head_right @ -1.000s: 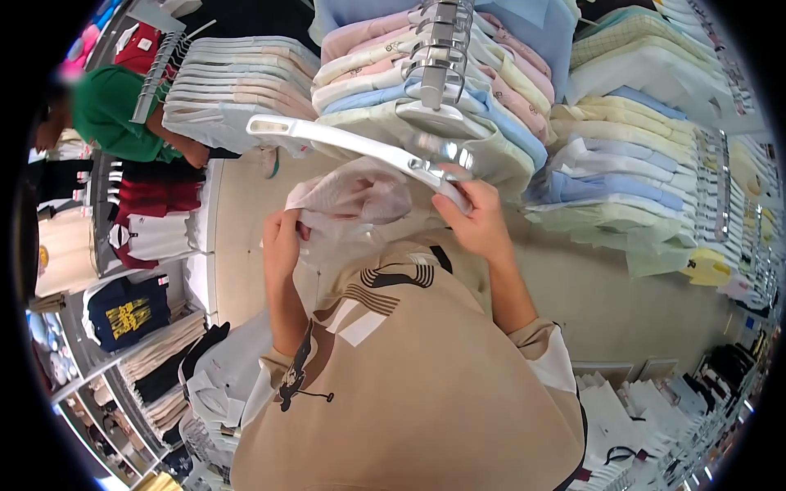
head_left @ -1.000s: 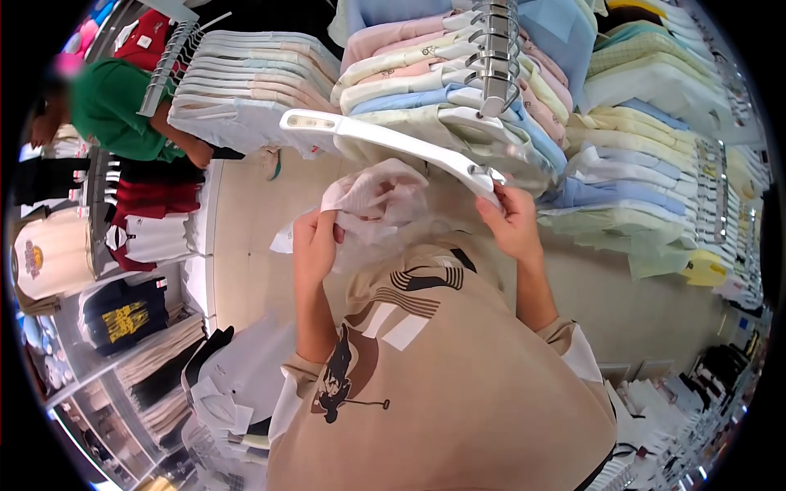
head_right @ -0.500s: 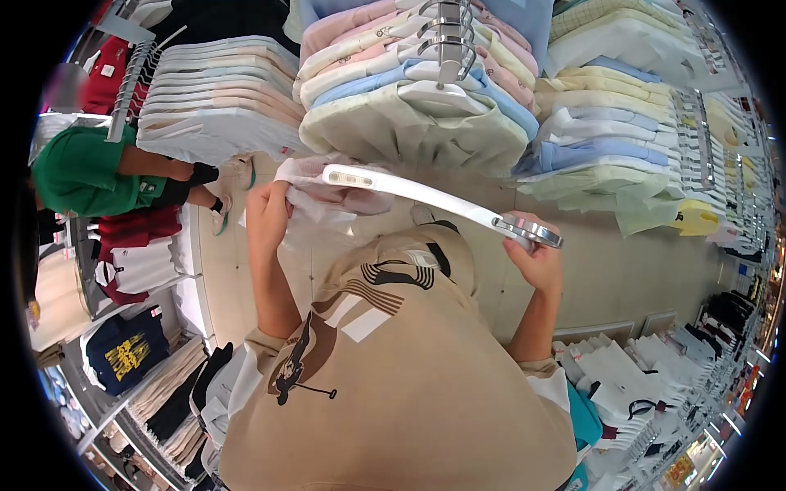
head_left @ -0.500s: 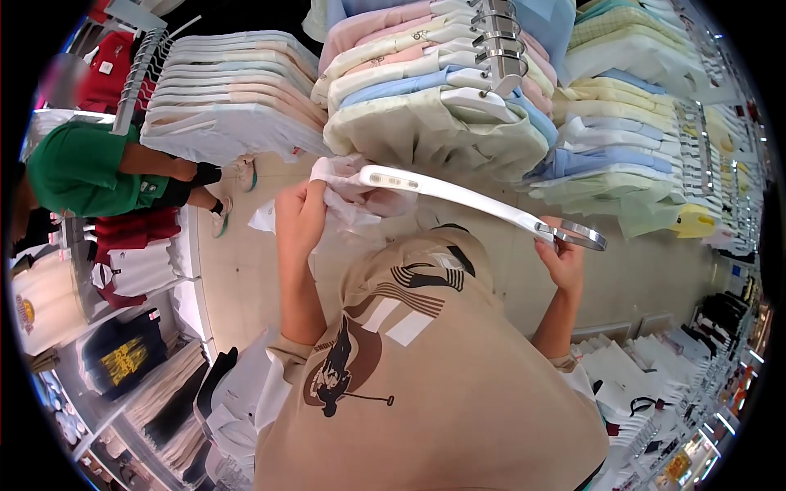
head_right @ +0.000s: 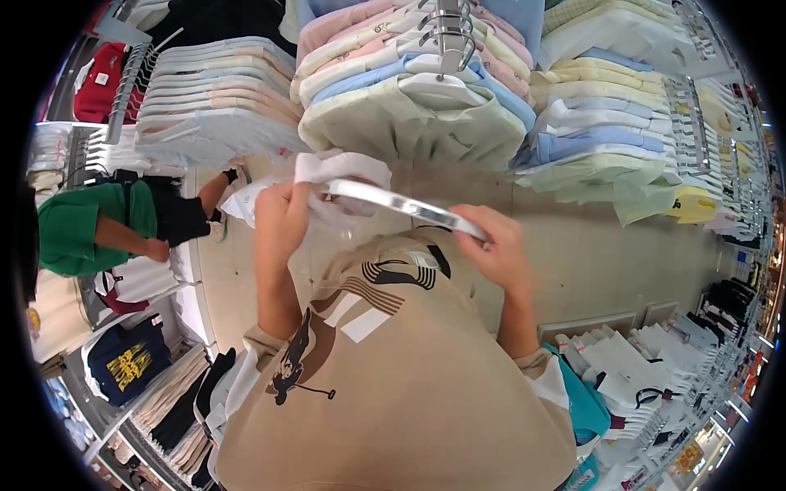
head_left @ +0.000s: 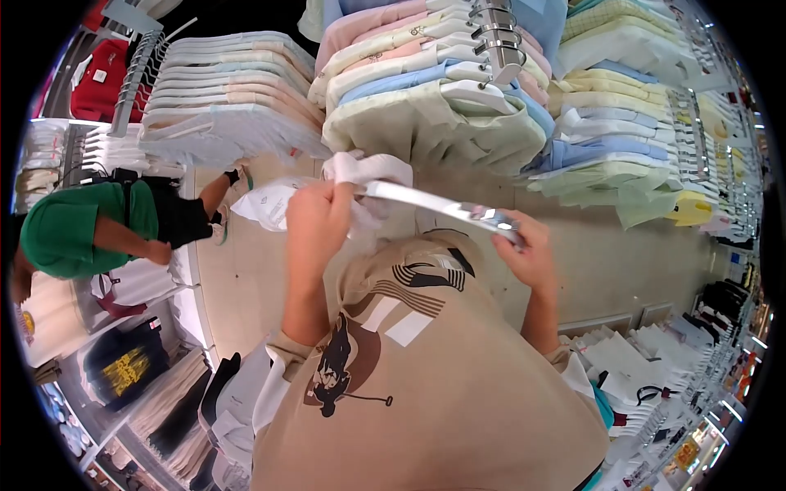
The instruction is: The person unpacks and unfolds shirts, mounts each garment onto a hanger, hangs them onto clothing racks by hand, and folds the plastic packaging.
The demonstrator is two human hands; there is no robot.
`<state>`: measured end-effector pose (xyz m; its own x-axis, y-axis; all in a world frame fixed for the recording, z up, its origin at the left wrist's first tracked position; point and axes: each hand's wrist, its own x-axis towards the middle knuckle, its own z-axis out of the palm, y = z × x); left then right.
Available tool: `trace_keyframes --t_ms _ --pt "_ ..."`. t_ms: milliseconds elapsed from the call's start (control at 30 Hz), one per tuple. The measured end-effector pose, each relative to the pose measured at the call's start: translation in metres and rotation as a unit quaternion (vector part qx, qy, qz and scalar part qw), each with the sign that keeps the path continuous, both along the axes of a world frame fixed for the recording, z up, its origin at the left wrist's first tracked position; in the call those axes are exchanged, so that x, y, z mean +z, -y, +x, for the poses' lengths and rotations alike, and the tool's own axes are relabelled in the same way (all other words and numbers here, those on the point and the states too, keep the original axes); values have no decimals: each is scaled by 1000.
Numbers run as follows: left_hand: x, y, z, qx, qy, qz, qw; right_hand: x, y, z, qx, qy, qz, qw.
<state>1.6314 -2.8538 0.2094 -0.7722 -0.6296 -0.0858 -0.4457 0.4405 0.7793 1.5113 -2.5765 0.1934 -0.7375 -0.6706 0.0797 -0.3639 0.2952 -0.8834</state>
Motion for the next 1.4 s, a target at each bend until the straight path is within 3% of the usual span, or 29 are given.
trace_keyframes --t_ms 233,367,467,567,633,700,767,867,900,933,1000,1100,1200,1300,1400 --pt "5 -47 -5 -167 -24 -59 984 -56 59 27 -21 -10 -86 996" --pt "25 -51 2 -245 11 18 969 -64 67 20 5 27 -116 993" --pt "28 -41 12 -300 -74 62 949 -60 67 14 37 39 -124 991" --pt "41 -24 20 -51 -176 -21 983 -56 61 -3 76 50 -151 984" --pt "34 -5 16 -55 -147 -117 981 -56 58 -9 99 84 -153 980" --pt "22 0 15 -68 -102 -134 983 -46 56 -12 134 98 -123 978" --pt "7 -1 18 -89 -42 -78 992 -31 55 -19 184 91 -65 977" --pt "-14 7 21 -80 -126 -104 983 -32 46 -40 280 193 -103 935" --pt "-13 9 22 -67 -127 -109 984 -38 37 -53 275 197 -108 935" --pt "-10 10 24 -52 -128 -113 984 -57 29 -62 185 266 -124 938" --pt "-9 11 28 -26 -127 -109 986 -97 15 -82 70 241 -103 963" --pt "-8 15 31 0 -128 -86 988 -130 8 -72 113 167 15 979" --pt "-3 19 35 12 -127 -106 986 -141 32 -42 146 329 -98 928" --pt "-5 27 43 15 -113 -105 988 -163 50 -39 135 268 -121 946" --pt "-6 31 49 17 -117 -93 989 -159 67 -37 123 298 -85 943"
